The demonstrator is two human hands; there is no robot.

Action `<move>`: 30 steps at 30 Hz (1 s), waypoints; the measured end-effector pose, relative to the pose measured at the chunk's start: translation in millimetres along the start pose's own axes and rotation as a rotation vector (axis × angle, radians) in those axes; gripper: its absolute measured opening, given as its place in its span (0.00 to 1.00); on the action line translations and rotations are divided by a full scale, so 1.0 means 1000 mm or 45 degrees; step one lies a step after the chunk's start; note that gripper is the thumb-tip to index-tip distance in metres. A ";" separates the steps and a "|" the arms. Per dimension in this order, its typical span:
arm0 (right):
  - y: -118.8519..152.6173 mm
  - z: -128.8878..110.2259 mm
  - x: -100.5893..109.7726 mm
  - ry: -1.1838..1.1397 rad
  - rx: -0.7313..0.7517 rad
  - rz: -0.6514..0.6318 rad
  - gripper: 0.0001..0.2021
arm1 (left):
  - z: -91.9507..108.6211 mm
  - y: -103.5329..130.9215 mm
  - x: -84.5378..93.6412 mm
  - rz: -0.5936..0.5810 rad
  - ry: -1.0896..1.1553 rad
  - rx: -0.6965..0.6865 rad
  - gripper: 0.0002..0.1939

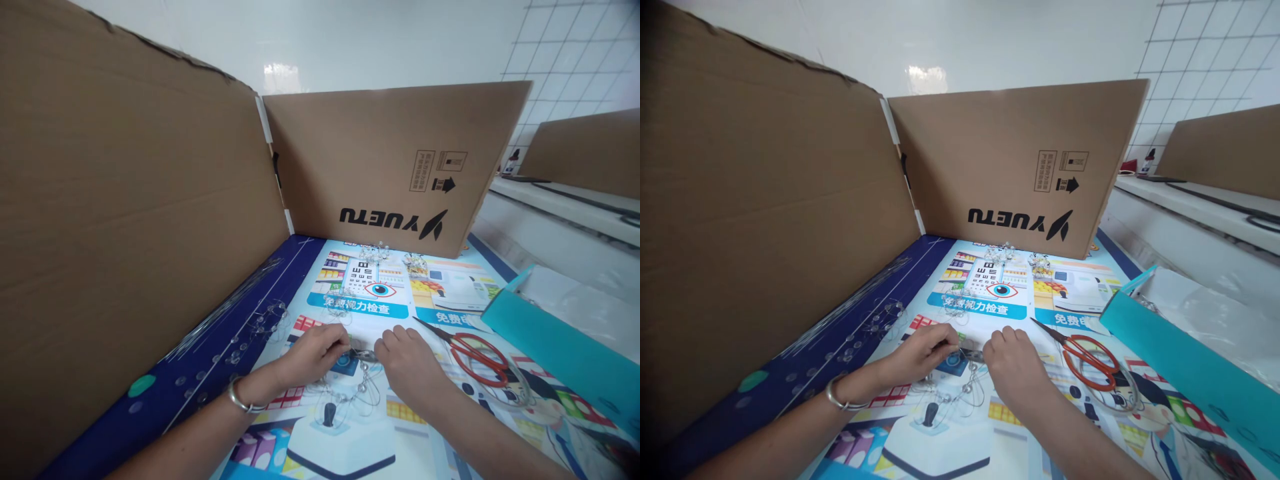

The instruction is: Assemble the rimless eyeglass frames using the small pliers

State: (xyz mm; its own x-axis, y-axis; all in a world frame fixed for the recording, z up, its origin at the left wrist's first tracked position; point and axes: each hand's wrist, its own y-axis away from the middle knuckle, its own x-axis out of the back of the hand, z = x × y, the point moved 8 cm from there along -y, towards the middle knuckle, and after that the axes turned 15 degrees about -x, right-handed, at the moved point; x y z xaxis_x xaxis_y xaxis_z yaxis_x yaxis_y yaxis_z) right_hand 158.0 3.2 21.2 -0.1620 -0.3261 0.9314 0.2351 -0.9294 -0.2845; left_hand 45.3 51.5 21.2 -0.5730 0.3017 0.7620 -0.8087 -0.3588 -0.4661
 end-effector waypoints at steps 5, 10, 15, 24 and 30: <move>-0.001 -0.001 0.000 0.021 -0.013 -0.022 0.08 | 0.000 0.000 -0.001 0.001 -0.039 0.019 0.05; -0.001 -0.001 -0.001 0.056 -0.043 -0.041 0.09 | 0.001 0.000 0.000 -0.005 -0.075 0.021 0.05; -0.001 -0.002 -0.002 0.089 -0.060 -0.075 0.10 | 0.001 0.000 -0.001 -0.022 -0.075 0.025 0.04; -0.001 0.005 -0.006 0.046 -0.087 -0.067 0.10 | -0.003 0.001 0.000 0.034 -0.022 0.061 0.04; -0.001 0.013 -0.005 -0.031 -0.114 -0.048 0.08 | -0.009 0.003 0.002 0.078 0.057 0.084 0.05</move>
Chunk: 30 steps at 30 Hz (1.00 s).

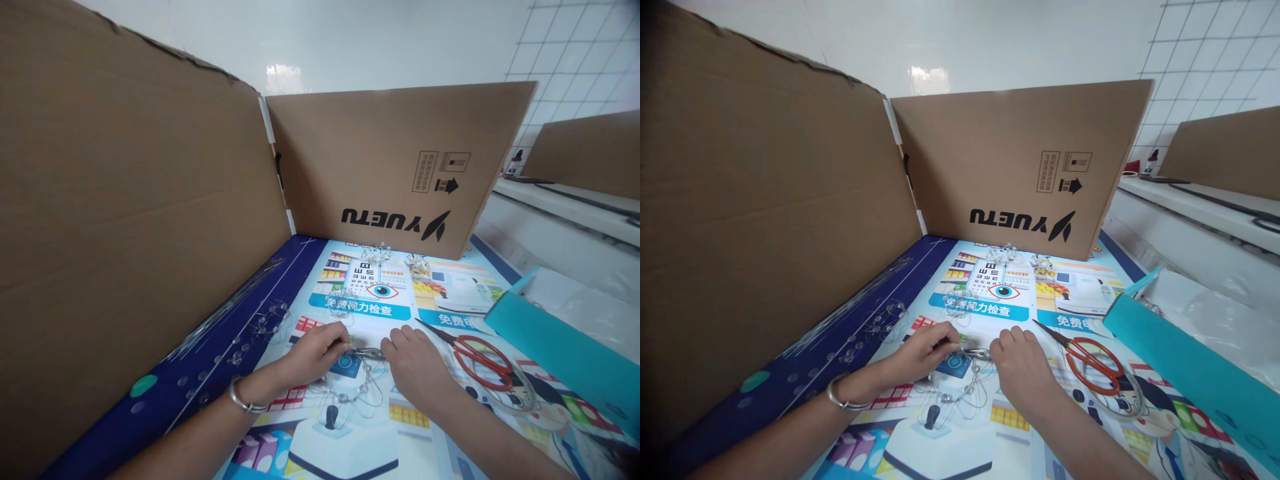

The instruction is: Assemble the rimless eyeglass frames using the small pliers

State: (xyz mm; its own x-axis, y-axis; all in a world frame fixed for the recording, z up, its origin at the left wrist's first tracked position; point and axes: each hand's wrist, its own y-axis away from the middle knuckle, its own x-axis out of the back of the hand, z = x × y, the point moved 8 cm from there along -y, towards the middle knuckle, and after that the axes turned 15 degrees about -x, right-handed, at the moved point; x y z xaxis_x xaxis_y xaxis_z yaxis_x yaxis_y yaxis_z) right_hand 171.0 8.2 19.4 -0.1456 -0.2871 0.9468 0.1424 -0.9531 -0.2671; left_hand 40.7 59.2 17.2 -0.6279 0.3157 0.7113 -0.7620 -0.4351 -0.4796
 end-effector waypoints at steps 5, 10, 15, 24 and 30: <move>0.001 -0.001 0.004 0.000 0.049 0.042 0.08 | 0.001 -0.002 0.001 0.027 0.110 0.016 0.05; 0.002 -0.001 0.008 0.021 0.034 0.096 0.08 | -0.001 0.000 0.000 0.040 0.174 0.038 0.06; 0.002 -0.001 0.010 0.028 0.048 0.107 0.07 | -0.004 0.001 -0.002 0.051 0.268 0.127 0.06; 0.002 0.000 0.008 0.030 0.045 0.083 0.07 | -0.011 0.002 -0.005 0.051 0.352 0.243 0.04; 0.001 -0.001 0.008 0.024 0.062 0.091 0.07 | -0.010 0.001 -0.003 0.085 0.199 0.233 0.04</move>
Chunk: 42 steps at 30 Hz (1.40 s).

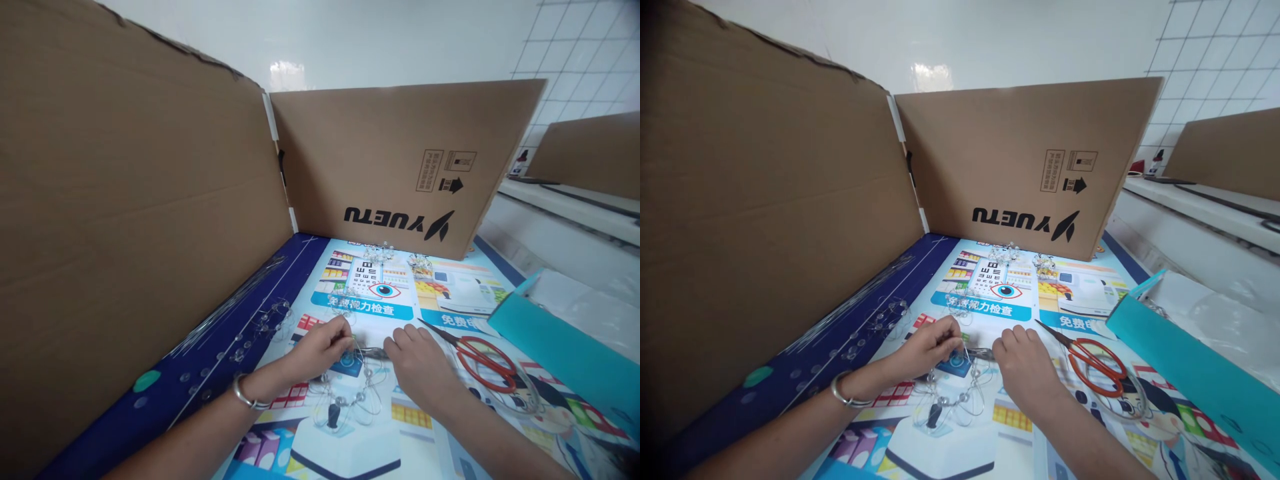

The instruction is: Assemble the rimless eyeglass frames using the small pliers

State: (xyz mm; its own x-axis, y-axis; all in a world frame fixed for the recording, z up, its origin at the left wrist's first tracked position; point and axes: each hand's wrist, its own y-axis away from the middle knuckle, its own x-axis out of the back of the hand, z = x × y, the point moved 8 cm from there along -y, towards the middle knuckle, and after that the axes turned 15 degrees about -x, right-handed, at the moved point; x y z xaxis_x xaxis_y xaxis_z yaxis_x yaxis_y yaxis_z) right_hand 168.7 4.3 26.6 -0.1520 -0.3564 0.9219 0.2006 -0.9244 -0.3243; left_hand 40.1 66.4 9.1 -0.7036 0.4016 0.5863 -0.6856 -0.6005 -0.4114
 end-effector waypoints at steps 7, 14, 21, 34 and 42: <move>0.001 -0.004 0.001 -0.019 0.037 -0.029 0.08 | -0.002 0.000 0.001 0.027 -0.139 0.005 0.03; 0.001 -0.008 0.001 -0.020 0.039 -0.050 0.08 | 0.004 0.000 0.001 0.023 -0.182 0.004 0.02; 0.002 -0.008 0.001 -0.016 0.042 -0.044 0.09 | 0.006 -0.003 -0.002 -0.099 -0.060 -0.016 0.02; 0.002 -0.010 -0.002 -0.030 0.051 -0.057 0.09 | 0.018 -0.004 -0.002 -0.360 0.071 -0.153 0.07; 0.003 -0.010 -0.003 -0.023 0.054 -0.075 0.09 | 0.037 -0.005 0.002 -0.430 0.032 -0.365 0.06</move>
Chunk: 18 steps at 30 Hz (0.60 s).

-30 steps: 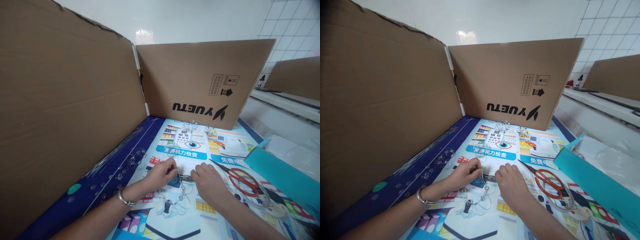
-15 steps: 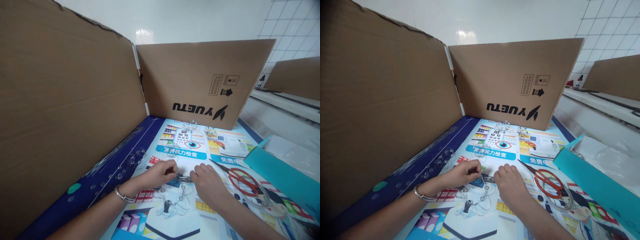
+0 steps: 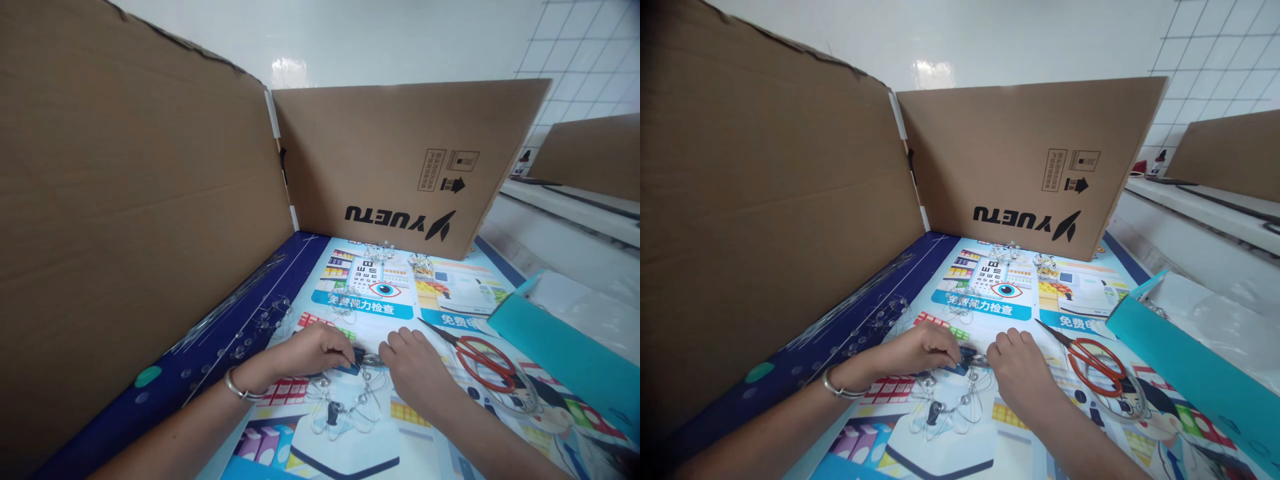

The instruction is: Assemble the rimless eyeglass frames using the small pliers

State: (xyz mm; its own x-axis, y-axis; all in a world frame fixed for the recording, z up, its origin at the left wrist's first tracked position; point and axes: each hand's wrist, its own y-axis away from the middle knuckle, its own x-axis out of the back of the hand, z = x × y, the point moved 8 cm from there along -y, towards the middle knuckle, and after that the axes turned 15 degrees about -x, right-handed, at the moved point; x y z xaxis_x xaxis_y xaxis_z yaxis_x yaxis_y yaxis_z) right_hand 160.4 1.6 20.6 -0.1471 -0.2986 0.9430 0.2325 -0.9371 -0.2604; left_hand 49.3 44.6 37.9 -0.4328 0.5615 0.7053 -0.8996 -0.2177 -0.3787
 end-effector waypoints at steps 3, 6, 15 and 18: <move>0.001 0.000 0.000 0.007 0.011 0.004 0.09 | 0.002 0.000 0.000 0.003 -0.016 -0.037 0.07; 0.001 0.000 0.000 0.005 0.012 0.017 0.09 | -0.003 0.002 -0.004 -0.007 -0.066 -0.020 0.07; 0.000 0.002 -0.004 -0.043 -0.023 0.023 0.08 | -0.019 0.005 -0.004 0.149 -0.037 0.089 0.06; 0.000 0.001 -0.005 -0.057 -0.012 0.024 0.08 | -0.021 0.005 -0.004 0.187 -0.017 0.132 0.07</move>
State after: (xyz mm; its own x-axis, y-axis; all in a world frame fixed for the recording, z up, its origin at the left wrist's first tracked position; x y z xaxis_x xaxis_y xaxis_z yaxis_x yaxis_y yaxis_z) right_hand 162.1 3.3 16.6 -0.0997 -0.3082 0.9461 0.2257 -0.9330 -0.2802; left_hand 47.3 58.2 20.4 -0.5603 0.5070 0.6549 -0.8274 -0.3780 -0.4153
